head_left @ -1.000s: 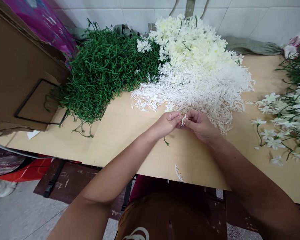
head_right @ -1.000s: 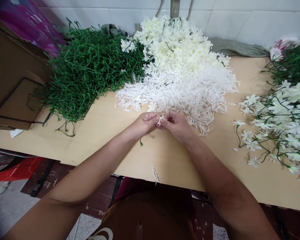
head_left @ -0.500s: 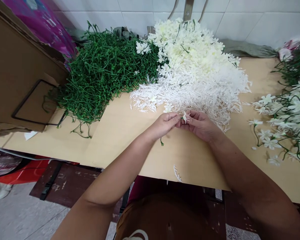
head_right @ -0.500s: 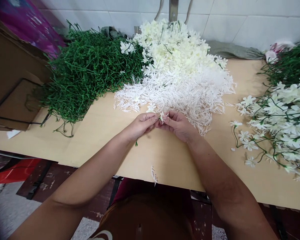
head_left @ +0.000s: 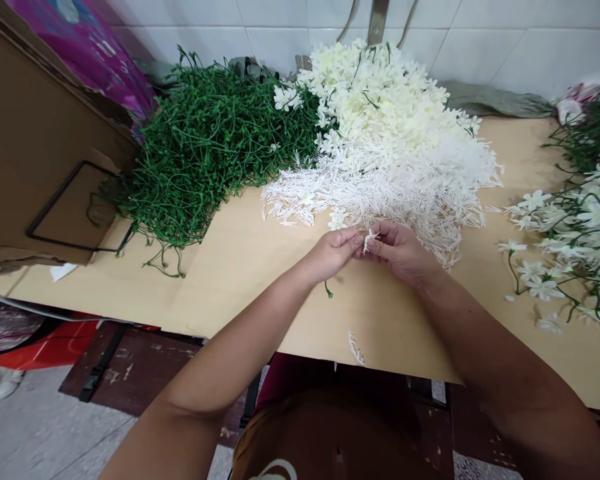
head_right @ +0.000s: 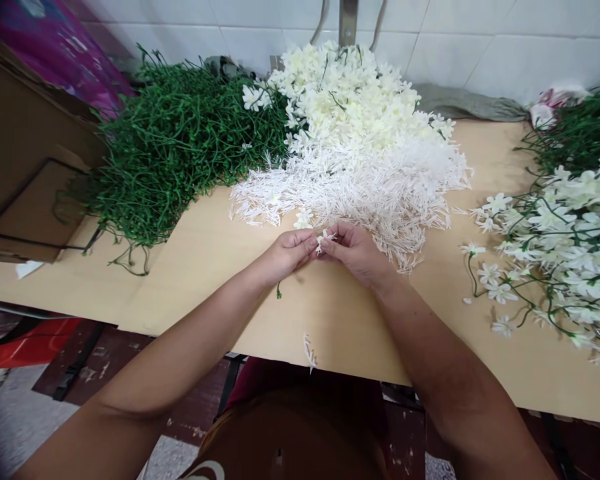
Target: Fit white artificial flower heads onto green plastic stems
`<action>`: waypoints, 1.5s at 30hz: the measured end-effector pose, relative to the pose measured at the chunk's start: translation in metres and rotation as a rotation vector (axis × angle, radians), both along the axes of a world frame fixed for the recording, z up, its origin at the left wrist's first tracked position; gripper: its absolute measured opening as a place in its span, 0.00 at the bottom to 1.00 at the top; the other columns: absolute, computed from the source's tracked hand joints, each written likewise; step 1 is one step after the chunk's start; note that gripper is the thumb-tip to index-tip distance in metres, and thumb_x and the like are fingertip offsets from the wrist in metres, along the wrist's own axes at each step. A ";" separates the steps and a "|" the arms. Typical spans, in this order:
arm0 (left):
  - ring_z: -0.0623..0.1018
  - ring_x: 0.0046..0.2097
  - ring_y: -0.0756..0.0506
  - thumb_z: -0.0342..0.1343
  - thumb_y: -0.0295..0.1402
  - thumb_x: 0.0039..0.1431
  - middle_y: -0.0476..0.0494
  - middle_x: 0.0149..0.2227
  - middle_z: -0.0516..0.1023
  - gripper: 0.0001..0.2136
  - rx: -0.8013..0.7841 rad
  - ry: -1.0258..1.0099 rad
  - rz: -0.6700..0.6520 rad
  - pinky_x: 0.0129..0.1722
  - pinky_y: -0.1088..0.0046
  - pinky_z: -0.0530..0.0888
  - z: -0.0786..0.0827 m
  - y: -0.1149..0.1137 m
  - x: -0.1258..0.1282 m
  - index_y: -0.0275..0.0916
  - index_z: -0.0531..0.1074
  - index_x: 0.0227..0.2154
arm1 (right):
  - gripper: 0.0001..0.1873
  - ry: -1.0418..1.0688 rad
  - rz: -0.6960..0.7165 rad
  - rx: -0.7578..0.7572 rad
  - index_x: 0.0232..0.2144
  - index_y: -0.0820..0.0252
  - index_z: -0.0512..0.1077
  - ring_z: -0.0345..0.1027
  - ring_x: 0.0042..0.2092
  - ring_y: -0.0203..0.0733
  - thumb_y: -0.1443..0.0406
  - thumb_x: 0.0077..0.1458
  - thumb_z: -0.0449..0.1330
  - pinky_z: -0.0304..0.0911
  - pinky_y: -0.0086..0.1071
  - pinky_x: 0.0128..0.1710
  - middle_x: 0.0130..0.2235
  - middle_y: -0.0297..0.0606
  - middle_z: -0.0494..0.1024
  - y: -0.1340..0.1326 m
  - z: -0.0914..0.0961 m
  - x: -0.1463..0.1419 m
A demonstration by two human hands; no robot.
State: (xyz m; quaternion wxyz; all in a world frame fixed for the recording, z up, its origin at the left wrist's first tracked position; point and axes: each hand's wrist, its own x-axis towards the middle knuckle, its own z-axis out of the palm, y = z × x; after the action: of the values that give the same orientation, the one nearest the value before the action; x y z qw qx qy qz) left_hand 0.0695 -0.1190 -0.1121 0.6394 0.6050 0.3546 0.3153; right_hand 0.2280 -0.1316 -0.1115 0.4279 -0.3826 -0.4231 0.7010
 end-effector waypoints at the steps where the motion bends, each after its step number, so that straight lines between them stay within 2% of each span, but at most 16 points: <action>1: 0.57 0.23 0.54 0.53 0.54 0.50 0.54 0.19 0.57 0.22 0.010 -0.015 -0.001 0.23 0.77 0.55 -0.002 0.000 0.000 0.38 0.60 0.19 | 0.19 -0.020 -0.003 -0.001 0.23 0.59 0.69 0.73 0.30 0.35 0.57 0.35 0.73 0.71 0.37 0.42 0.24 0.29 0.75 0.000 0.000 0.000; 6: 0.62 0.27 0.53 0.53 0.56 0.50 0.52 0.22 0.60 0.24 0.019 -0.064 -0.049 0.26 0.77 0.60 -0.004 0.000 -0.002 0.37 0.61 0.18 | 0.19 -0.029 0.078 -0.044 0.23 0.59 0.67 0.72 0.29 0.35 0.57 0.36 0.72 0.71 0.38 0.41 0.24 0.30 0.75 0.002 0.002 0.002; 10: 0.64 0.27 0.53 0.52 0.55 0.51 0.51 0.22 0.62 0.23 -0.022 -0.062 -0.099 0.28 0.76 0.63 -0.002 -0.001 -0.006 0.37 0.62 0.20 | 0.18 -0.057 0.149 -0.035 0.22 0.60 0.68 0.72 0.29 0.34 0.57 0.37 0.72 0.71 0.34 0.38 0.24 0.33 0.77 0.002 0.005 0.004; 17: 0.63 0.26 0.53 0.51 0.56 0.51 0.52 0.21 0.61 0.24 -0.007 -0.034 -0.100 0.27 0.76 0.61 0.003 -0.002 -0.006 0.37 0.61 0.20 | 0.20 -0.149 0.136 0.008 0.23 0.60 0.68 0.73 0.29 0.35 0.54 0.36 0.71 0.71 0.33 0.37 0.25 0.33 0.76 0.001 0.005 0.003; 20: 0.66 0.27 0.52 0.50 0.54 0.53 0.50 0.22 0.65 0.22 0.055 0.043 -0.096 0.28 0.76 0.63 0.005 -0.001 -0.003 0.37 0.64 0.21 | 0.20 -0.225 0.116 0.062 0.23 0.60 0.68 0.72 0.30 0.36 0.53 0.38 0.70 0.69 0.32 0.35 0.26 0.33 0.76 -0.001 0.012 0.010; 23: 0.68 0.28 0.51 0.47 0.48 0.57 0.49 0.22 0.67 0.20 0.200 0.175 -0.088 0.30 0.75 0.64 0.005 0.003 -0.005 0.36 0.67 0.21 | 0.16 -0.399 0.164 0.146 0.24 0.60 0.69 0.69 0.29 0.35 0.56 0.41 0.69 0.65 0.30 0.30 0.25 0.33 0.75 -0.005 0.022 0.021; 25: 0.68 0.27 0.51 0.47 0.44 0.59 0.49 0.22 0.68 0.18 0.327 0.265 0.005 0.30 0.74 0.64 0.003 0.008 -0.010 0.36 0.68 0.21 | 0.14 -0.529 0.175 0.193 0.24 0.59 0.69 0.66 0.27 0.34 0.58 0.42 0.68 0.62 0.28 0.26 0.23 0.32 0.73 -0.008 0.027 0.028; 27: 0.70 0.30 0.50 0.47 0.41 0.59 0.48 0.23 0.70 0.17 0.450 0.314 0.172 0.32 0.74 0.65 0.002 0.016 -0.018 0.37 0.69 0.21 | 0.11 -0.621 0.168 0.233 0.26 0.59 0.70 0.67 0.28 0.35 0.59 0.44 0.66 0.62 0.29 0.27 0.25 0.33 0.74 -0.011 0.030 0.032; 30: 0.72 0.34 0.49 0.48 0.38 0.59 0.46 0.27 0.73 0.14 0.552 0.351 0.435 0.37 0.73 0.66 -0.002 0.031 -0.031 0.38 0.71 0.23 | 0.10 -0.751 0.223 0.333 0.30 0.58 0.73 0.71 0.37 0.41 0.59 0.46 0.64 0.66 0.35 0.38 0.33 0.38 0.77 -0.016 0.036 0.037; 32: 0.71 0.34 0.48 0.49 0.36 0.58 0.46 0.28 0.73 0.12 0.582 0.424 0.529 0.37 0.72 0.67 -0.006 0.039 -0.036 0.38 0.73 0.25 | 0.12 -0.820 0.231 0.384 0.32 0.57 0.73 0.71 0.40 0.43 0.58 0.46 0.64 0.66 0.38 0.42 0.37 0.39 0.77 -0.017 0.043 0.040; 34: 0.71 0.35 0.48 0.51 0.33 0.57 0.45 0.32 0.73 0.09 0.612 0.495 0.533 0.37 0.71 0.68 -0.009 0.044 -0.036 0.39 0.75 0.29 | 0.12 -0.852 0.167 0.411 0.32 0.58 0.73 0.71 0.37 0.42 0.57 0.48 0.62 0.66 0.38 0.39 0.36 0.40 0.77 -0.014 0.049 0.040; 38: 0.71 0.42 0.45 0.53 0.29 0.55 0.43 0.37 0.72 0.11 0.727 0.605 0.383 0.44 0.66 0.68 -0.013 0.043 -0.027 0.42 0.76 0.39 | 0.06 -1.029 -0.072 0.560 0.29 0.58 0.72 0.68 0.34 0.41 0.62 0.52 0.59 0.65 0.37 0.35 0.33 0.40 0.75 0.008 0.051 0.026; 40: 0.71 0.43 0.44 0.53 0.29 0.55 0.43 0.37 0.72 0.11 0.781 0.670 0.341 0.46 0.64 0.68 -0.013 0.042 -0.023 0.42 0.76 0.39 | 0.04 -1.189 -0.168 0.675 0.32 0.59 0.72 0.67 0.37 0.44 0.66 0.51 0.59 0.64 0.39 0.38 0.36 0.43 0.74 0.024 0.043 0.013; 42: 0.71 0.42 0.43 0.52 0.29 0.56 0.43 0.35 0.73 0.10 0.806 0.714 0.329 0.46 0.63 0.68 -0.012 0.040 -0.022 0.42 0.77 0.38 | 0.08 -1.339 -0.217 0.758 0.36 0.61 0.71 0.65 0.43 0.49 0.69 0.50 0.60 0.62 0.42 0.43 0.39 0.46 0.73 0.040 0.032 0.001; 45: 0.71 0.41 0.43 0.51 0.29 0.57 0.43 0.33 0.74 0.09 0.799 0.716 0.355 0.44 0.64 0.67 -0.009 0.040 -0.023 0.40 0.77 0.34 | 0.12 -1.503 -0.252 0.778 0.39 0.64 0.71 0.61 0.45 0.52 0.69 0.50 0.61 0.61 0.42 0.43 0.41 0.50 0.71 0.055 0.016 -0.010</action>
State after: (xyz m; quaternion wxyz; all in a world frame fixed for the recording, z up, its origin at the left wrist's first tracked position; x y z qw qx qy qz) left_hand 0.0464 -0.0788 -0.1214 0.1375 0.8002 0.4991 0.3028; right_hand 0.2180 -0.0771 -0.0951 0.2094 -0.6161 -0.7592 0.0132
